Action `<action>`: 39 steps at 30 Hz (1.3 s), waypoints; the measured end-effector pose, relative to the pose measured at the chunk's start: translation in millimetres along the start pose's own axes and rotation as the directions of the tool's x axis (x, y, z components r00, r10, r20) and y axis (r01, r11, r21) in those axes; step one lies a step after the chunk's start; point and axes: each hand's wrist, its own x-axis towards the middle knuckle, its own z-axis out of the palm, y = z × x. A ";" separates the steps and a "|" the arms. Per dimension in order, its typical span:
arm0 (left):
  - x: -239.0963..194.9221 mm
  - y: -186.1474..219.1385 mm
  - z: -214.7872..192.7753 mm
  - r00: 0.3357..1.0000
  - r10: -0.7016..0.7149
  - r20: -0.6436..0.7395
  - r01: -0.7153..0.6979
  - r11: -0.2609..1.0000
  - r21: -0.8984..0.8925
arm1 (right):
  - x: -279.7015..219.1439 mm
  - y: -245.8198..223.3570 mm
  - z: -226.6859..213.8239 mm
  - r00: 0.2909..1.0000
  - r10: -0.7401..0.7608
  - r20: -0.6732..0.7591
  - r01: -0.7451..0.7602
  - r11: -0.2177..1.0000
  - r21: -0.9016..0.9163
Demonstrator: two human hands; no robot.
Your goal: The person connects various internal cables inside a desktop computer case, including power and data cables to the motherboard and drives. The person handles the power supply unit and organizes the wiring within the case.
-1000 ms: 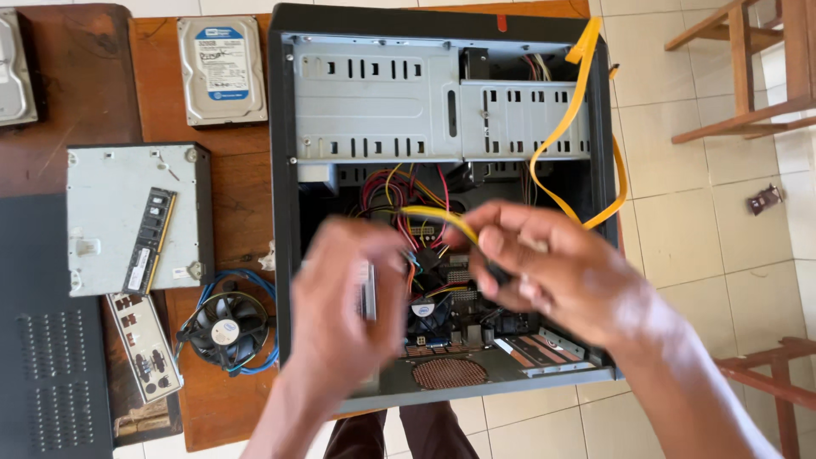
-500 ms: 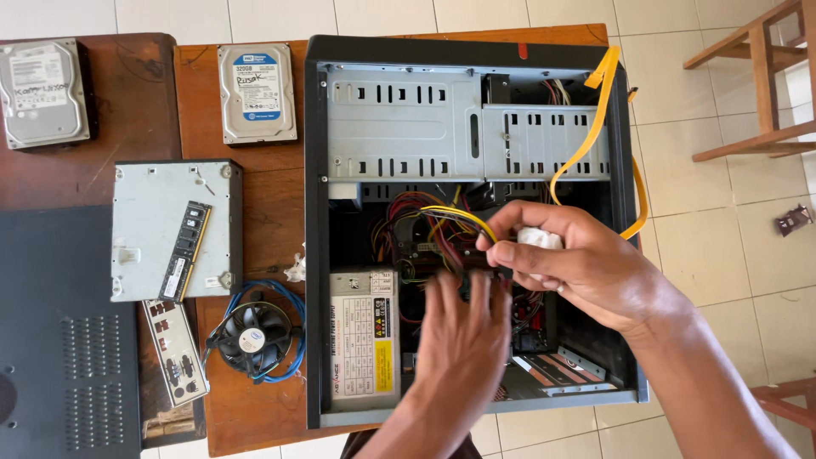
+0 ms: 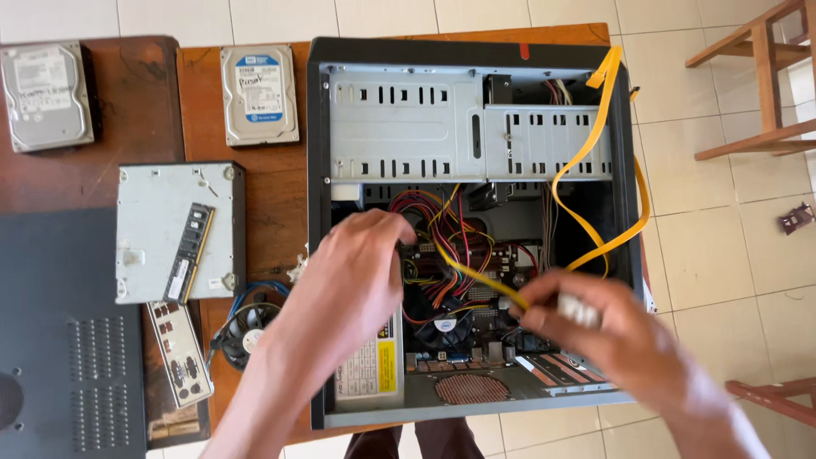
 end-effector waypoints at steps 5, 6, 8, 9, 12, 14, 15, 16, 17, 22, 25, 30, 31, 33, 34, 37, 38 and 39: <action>53.7 -43.5 46.8 0.965 -0.072 0.251 -0.077 0.839 0.538 | -26.5 33.5 56.7 0.982 -0.189 0.009 0.189 0.981 -0.051; 65.7 -44.5 53.4 0.965 -0.071 0.251 -0.079 0.838 0.540 | -26.8 39.8 66.0 0.982 -0.190 0.006 0.190 0.980 -0.050; 88.1 -46.7 68.7 0.954 0.061 0.294 -0.264 0.637 0.724 | -28.2 54.4 84.8 0.929 -0.367 -0.043 0.352 0.914 -0.202; 89.0 -48.8 64.7 0.953 0.063 0.297 -0.267 0.638 0.722 | -31.1 51.6 85.6 0.930 -0.364 -0.045 0.348 0.916 -0.201; 86.5 -47.0 57.5 0.898 0.202 0.391 -0.437 0.513 0.739 | -38.5 47.6 86.3 0.952 -0.268 -0.148 0.258 0.962 -0.084; 80.7 -37.0 53.2 0.819 0.277 0.502 -0.574 0.377 0.727 | -37.5 46.7 85.8 0.941 -0.291 -0.174 0.284 0.957 -0.062; 82.6 -29.9 55.6 0.814 0.281 0.508 -0.581 0.375 0.722 | -38.4 46.7 86.6 0.942 -0.285 -0.180 0.278 0.959 -0.060; 84.0 -23.3 57.5 0.744 0.428 0.514 -0.644 0.251 0.723 | -39.3 46.4 88.1 0.941 -0.285 -0.181 0.276 0.958 -0.073; 85.3 -17.0 58.2 0.650 0.558 0.515 -0.677 0.118 0.726 | -39.4 45.3 89.2 0.941 -0.287 -0.179 0.275 0.957 -0.089; 99.9 -20.2 92.5 0.517 0.217 0.828 -0.826 -0.126 0.549 | -42.1 46.1 93.1 0.944 -0.276 -0.183 0.261 0.960 -0.103; 103.5 -21.3 80.1 0.507 0.224 0.832 -0.854 0.001 0.520 | -39.3 57.7 98.1 0.918 -0.313 -0.243 0.274 0.945 -0.180; 93.7 -36.6 61.6 0.636 0.341 0.692 -0.771 0.312 0.555 | -31.7 77.0 102.3 0.818 -0.420 -0.393 0.299 0.894 -0.334; 91.8 -34.3 57.8 0.663 0.350 0.662 -0.739 0.450 0.502 | -32.2 73.5 98.3 0.803 -0.432 -0.410 0.309 0.891 -0.333; 92.9 -32.8 50.3 0.690 0.356 0.630 -0.693 0.577 0.432 | -31.6 67.4 92.0 0.788 -0.443 -0.427 0.318 0.887 -0.334; 95.7 -33.9 46.6 0.717 0.430 0.548 -0.684 0.585 0.436 | -30.4 64.9 90.1 0.804 -0.441 -0.398 0.294 0.878 -0.377; 106.1 -41.6 40.8 0.757 0.528 0.385 -0.653 0.589 0.476 | -17.1 62.9 84.5 0.832 -0.437 -0.341 0.297 0.871 -0.391; 110.3 -44.6 39.3 0.767 0.560 0.314 -0.633 0.580 0.513 | -11.0 62.9 83.0 0.841 -0.436 -0.320 0.318 0.878 -0.358; 109.8 -46.2 39.7 0.770 0.557 0.311 -0.630 0.583 0.514 | 0.9 61.9 79.8 0.843 -0.436 -0.316 0.319 0.877 -0.359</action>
